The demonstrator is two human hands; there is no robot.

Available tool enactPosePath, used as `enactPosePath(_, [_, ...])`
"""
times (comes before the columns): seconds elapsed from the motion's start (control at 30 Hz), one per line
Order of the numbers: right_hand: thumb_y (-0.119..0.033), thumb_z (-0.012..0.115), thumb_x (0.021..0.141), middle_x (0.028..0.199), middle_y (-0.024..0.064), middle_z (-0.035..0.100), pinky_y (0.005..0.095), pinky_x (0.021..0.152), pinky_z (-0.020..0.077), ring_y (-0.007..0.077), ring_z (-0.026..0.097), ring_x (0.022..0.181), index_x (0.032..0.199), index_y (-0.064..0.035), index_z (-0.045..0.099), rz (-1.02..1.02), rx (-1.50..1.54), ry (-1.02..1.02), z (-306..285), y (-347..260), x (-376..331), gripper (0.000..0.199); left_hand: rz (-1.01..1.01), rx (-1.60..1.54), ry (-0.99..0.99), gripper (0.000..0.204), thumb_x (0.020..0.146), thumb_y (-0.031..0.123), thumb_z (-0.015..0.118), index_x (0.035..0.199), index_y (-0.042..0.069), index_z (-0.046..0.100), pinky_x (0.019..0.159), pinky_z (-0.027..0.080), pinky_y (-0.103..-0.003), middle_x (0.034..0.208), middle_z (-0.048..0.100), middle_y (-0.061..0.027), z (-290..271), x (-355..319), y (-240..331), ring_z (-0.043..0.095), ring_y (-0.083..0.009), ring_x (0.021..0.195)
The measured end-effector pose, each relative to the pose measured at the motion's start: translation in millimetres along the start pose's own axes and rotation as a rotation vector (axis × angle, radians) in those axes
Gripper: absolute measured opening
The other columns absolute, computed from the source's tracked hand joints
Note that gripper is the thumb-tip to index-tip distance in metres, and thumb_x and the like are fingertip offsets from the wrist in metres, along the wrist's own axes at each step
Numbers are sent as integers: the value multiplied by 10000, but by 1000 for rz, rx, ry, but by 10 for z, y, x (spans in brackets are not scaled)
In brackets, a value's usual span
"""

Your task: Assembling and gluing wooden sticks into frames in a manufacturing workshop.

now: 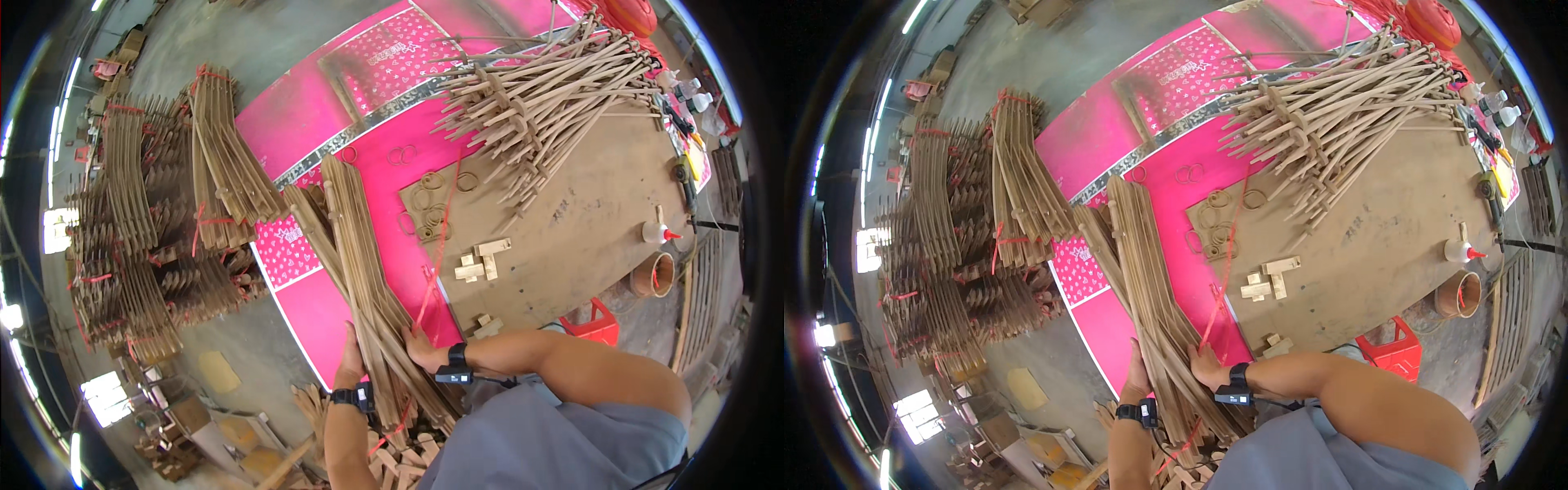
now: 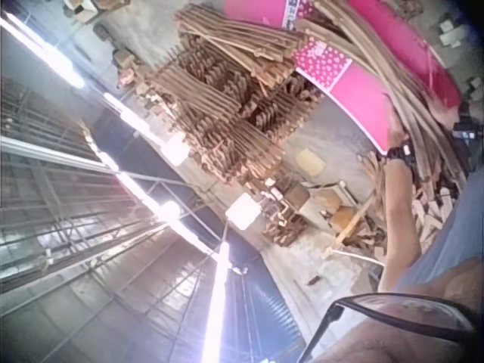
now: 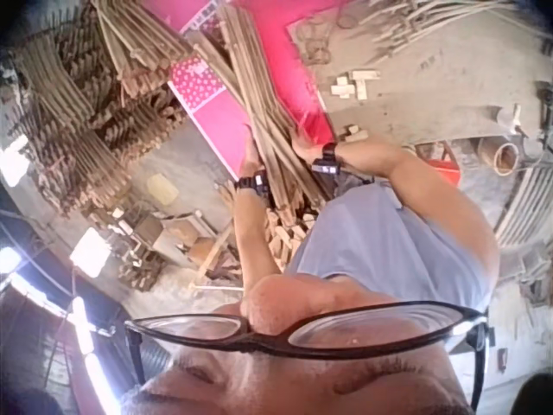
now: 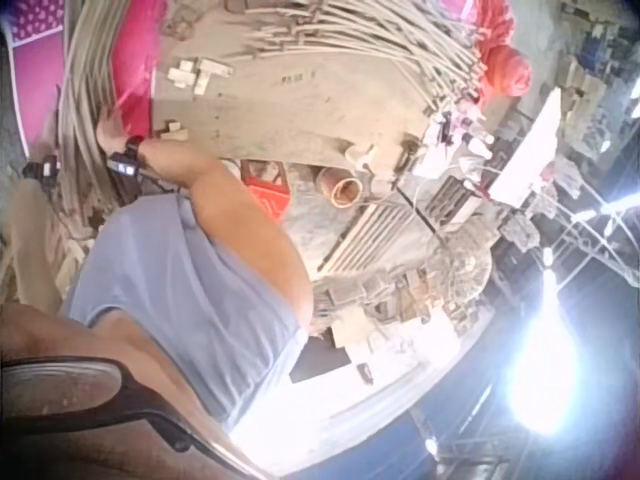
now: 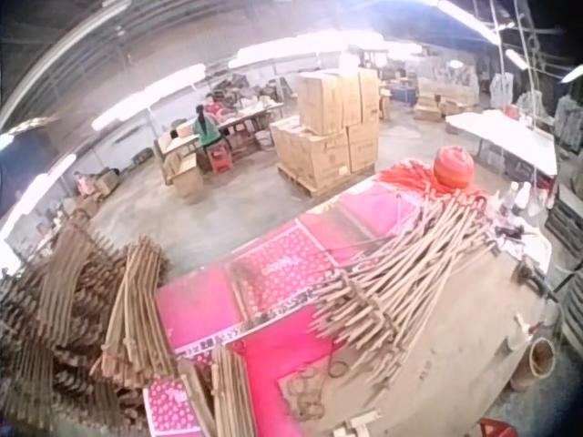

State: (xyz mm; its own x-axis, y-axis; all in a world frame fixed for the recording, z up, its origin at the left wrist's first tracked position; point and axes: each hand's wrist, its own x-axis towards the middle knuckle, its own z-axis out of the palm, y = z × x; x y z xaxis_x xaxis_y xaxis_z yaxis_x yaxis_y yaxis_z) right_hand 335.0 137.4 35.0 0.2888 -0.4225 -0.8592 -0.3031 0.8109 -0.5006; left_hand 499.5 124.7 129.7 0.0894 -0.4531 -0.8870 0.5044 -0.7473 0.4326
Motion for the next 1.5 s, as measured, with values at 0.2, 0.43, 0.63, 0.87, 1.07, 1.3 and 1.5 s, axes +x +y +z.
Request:
enactPosePath(0.2, [-470, 390, 1085, 1615, 241, 362, 377, 1243, 249, 327, 314, 1524, 1601, 9, 240, -9, 91, -51, 332, 391, 45, 720, -5, 164, -40, 949, 983, 788, 302, 1563, 41, 382, 1137, 456, -447, 1500, 526, -182, -171, -215, 3, 549, -319, 1346])
enactPosePath(0.43, [-537, 380, 1065, 1654, 268, 256, 394, 1264, 202, 353, 219, 1561, 1599, 48, 187, -14, -4, -235, 591, 585, -340, 815, -240, 178, 219, 898, 1006, 763, 300, 1537, 56, 452, 1072, 488, -451, 1448, 574, -191, -523, -627, -115, 580, -318, 1288])
enactPosePath(0.63, [-462, 410, 1088, 1136, 231, 717, 466, 916, 566, 368, 697, 1002, 1258, 59, 623, 162, -176, -387, 179, 212, -293, 588, -37, 349, 119, 1049, 969, 828, 170, 1598, 4, 328, 1247, 238, -388, 1640, 350, -179, -739, -1004, -187, 313, -313, 1522])
enactPosePath(0.87, [-372, 459, 1085, 870, 118, 697, 392, 573, 503, 247, 671, 672, 1043, -67, 579, -457, 31, -232, -753, -629, -165, 331, 571, 1038, 395, 641, 1086, 485, 480, 1436, -50, 533, 1076, 453, -393, 1334, 635, -182, -86, -1416, 207, 600, -269, 1230])
enactPosePath(1.07, [-416, 441, 1072, 821, 226, 676, 552, 735, 523, 450, 661, 764, 1004, -11, 605, -883, -886, -835, -1118, -1607, -1266, 442, 261, 299, -143, 408, 1040, 359, 633, 1193, -12, 702, 827, 507, -327, 963, 704, -85, 834, -1262, 451, 644, -200, 884])
enactPosePath(1.3, [-448, 566, 1046, 712, 119, 632, 438, 643, 479, 283, 614, 652, 903, -29, 648, -797, -460, -676, -1601, -1659, -1001, 450, 541, -3, -225, 258, 1085, 314, 549, 981, 92, 629, 575, 372, -275, 675, 471, 34, 635, -1302, 1298, 430, -99, 605])
enactPosePath(1.5, [-335, 586, 1063, 668, -95, 452, 228, 495, 293, 18, 407, 591, 888, -146, 601, -301, 308, -596, -1858, -1918, -327, 257, 862, -228, -263, 233, 1101, 320, 503, 1115, 109, 601, 723, 453, -289, 916, 582, -9, 605, -1025, 2076, 529, -132, 809])
